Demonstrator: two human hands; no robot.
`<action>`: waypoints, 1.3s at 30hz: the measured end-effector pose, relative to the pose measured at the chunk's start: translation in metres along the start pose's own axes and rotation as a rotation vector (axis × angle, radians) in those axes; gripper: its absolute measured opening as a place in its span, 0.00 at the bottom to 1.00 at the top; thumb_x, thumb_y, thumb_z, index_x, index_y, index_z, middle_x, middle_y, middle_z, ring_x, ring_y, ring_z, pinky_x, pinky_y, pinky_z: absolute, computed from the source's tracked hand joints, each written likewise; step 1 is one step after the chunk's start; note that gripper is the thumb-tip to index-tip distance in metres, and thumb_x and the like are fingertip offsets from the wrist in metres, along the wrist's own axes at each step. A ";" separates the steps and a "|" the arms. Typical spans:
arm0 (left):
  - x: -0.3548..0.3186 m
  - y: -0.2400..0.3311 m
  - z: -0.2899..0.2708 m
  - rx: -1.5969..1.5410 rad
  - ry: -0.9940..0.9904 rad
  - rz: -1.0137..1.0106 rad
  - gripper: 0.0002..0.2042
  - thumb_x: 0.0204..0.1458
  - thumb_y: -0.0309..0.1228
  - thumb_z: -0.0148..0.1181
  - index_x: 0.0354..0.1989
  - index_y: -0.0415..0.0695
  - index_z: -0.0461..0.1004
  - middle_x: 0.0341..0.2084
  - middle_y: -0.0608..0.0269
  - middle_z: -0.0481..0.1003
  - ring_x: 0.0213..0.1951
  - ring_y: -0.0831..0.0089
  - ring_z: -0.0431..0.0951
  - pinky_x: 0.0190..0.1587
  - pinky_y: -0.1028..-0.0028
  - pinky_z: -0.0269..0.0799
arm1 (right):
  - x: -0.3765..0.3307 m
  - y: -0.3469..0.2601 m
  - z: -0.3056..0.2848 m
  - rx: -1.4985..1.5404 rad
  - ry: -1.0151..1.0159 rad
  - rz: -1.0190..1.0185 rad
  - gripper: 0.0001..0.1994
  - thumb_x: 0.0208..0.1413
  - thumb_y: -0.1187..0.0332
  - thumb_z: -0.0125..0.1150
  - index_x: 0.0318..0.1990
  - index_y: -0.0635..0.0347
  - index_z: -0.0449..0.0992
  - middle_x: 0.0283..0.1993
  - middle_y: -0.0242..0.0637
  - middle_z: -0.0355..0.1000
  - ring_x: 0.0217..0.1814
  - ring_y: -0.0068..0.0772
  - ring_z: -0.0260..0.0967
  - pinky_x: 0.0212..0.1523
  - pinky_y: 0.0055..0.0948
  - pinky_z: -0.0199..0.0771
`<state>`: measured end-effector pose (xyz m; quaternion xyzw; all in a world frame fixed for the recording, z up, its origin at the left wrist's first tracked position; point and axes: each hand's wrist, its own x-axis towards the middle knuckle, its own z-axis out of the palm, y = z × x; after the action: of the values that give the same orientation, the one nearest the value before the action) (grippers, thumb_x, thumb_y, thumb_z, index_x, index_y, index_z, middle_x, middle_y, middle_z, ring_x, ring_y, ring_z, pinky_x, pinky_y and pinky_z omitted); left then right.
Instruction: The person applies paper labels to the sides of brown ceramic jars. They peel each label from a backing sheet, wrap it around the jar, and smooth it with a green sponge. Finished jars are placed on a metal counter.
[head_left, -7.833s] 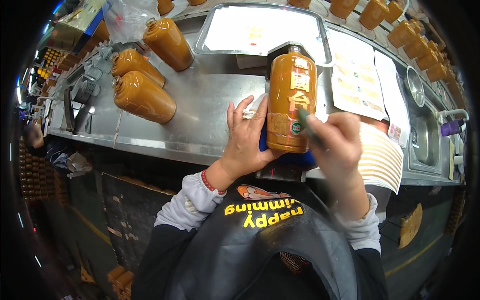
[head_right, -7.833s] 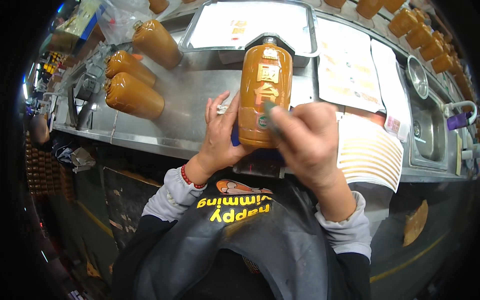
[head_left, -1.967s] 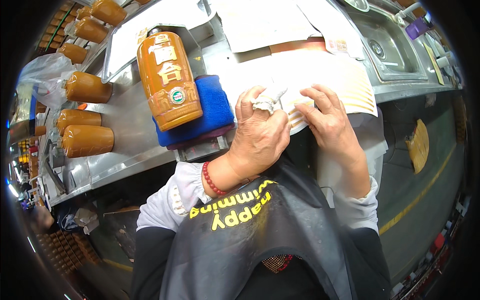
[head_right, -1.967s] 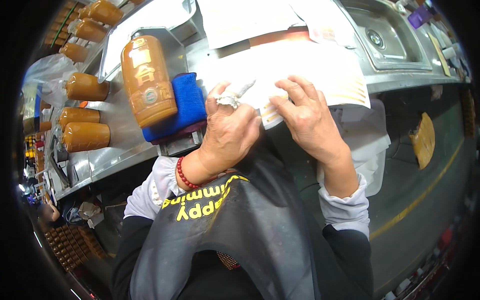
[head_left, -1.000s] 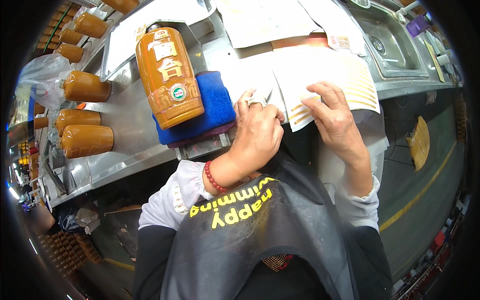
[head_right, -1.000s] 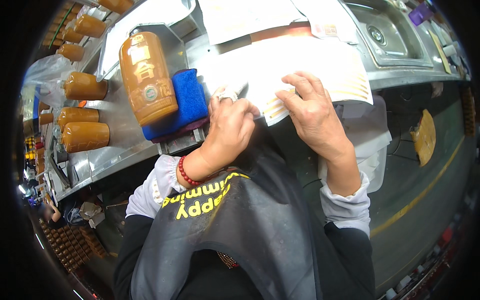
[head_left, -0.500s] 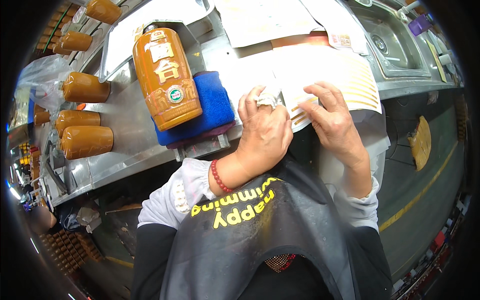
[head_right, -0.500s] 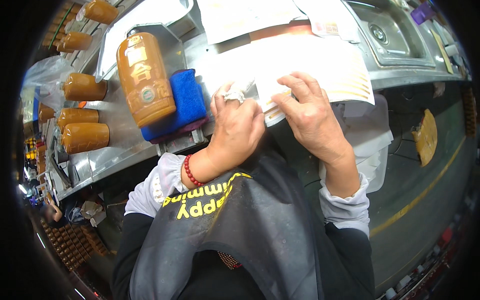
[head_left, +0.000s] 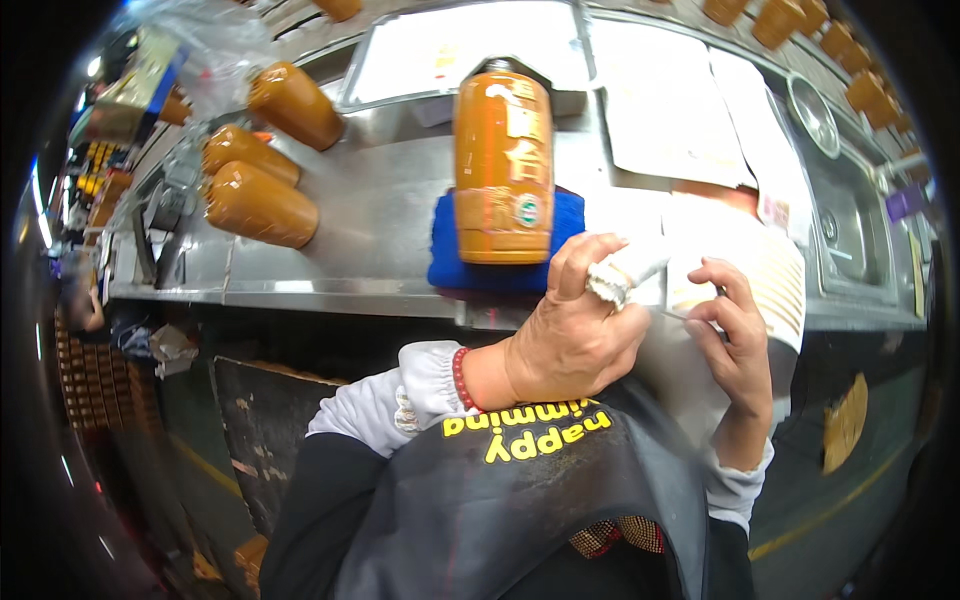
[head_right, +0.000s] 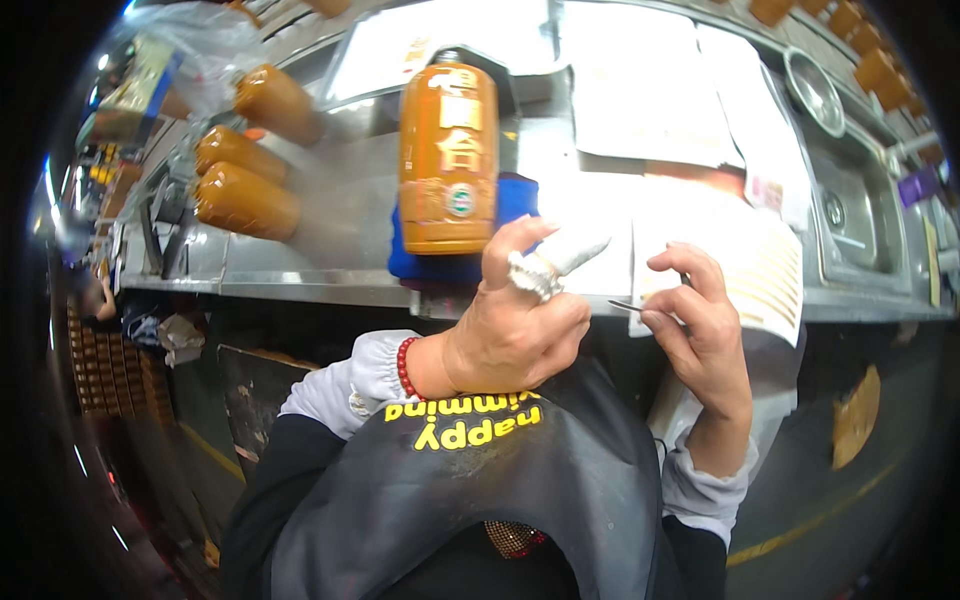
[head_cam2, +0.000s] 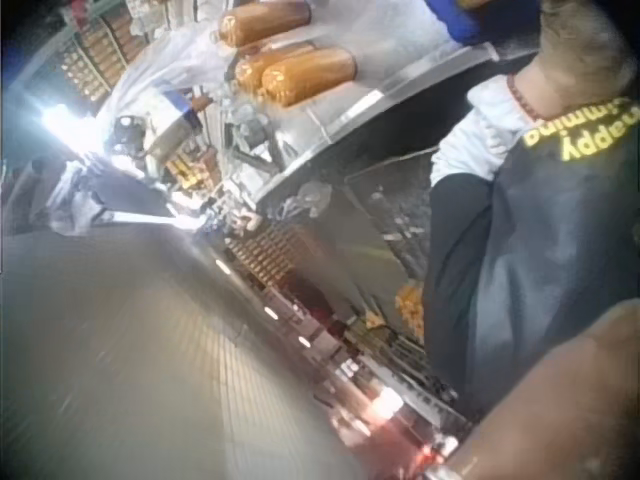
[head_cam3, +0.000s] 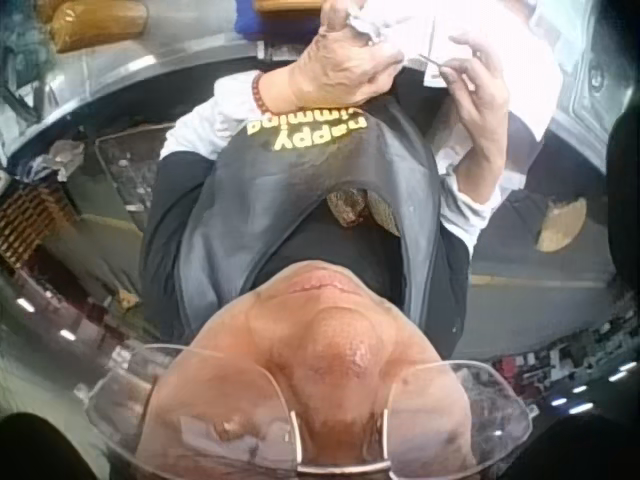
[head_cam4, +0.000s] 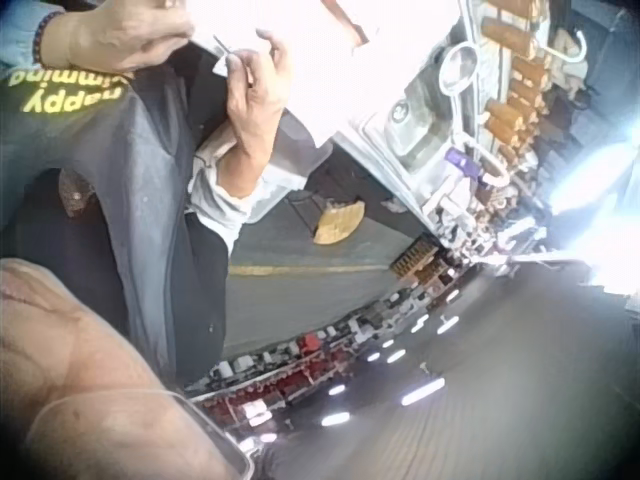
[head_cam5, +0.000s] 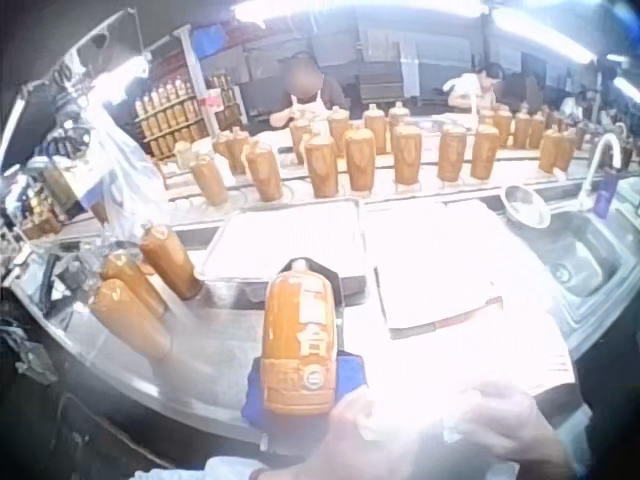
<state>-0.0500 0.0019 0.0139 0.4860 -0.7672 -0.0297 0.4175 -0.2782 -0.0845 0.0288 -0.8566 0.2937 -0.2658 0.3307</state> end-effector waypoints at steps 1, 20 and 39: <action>-0.007 -0.005 -0.009 -0.020 0.001 0.005 0.09 0.40 0.29 0.66 0.31 0.44 0.75 0.54 0.38 0.67 0.63 0.42 0.58 0.62 0.48 0.60 | 0.006 -0.004 0.002 -0.009 0.003 -0.022 0.04 0.51 0.77 0.68 0.31 0.63 0.76 0.54 0.45 0.72 0.66 0.55 0.65 0.64 0.46 0.65; -0.055 -0.068 -0.097 0.357 0.118 -0.282 0.28 0.57 0.48 0.64 0.60 0.43 0.74 0.62 0.45 0.71 0.68 0.45 0.57 0.70 0.49 0.45 | 0.087 -0.072 0.064 0.009 -0.070 -0.186 0.06 0.48 0.78 0.71 0.33 0.62 0.78 0.56 0.46 0.69 0.64 0.53 0.64 0.63 0.44 0.65; -0.059 -0.066 -0.079 -0.142 0.311 -0.526 0.05 0.57 0.31 0.59 0.34 0.43 0.74 0.35 0.59 0.73 0.48 0.60 0.67 0.62 0.57 0.54 | 0.099 -0.075 0.095 0.035 0.006 -0.072 0.06 0.51 0.75 0.71 0.32 0.65 0.77 0.49 0.48 0.68 0.51 0.47 0.70 0.49 0.37 0.72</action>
<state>0.0615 0.0412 -0.0007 0.6361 -0.5379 -0.1157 0.5409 -0.1238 -0.0673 0.0487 -0.8598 0.2590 -0.2852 0.3352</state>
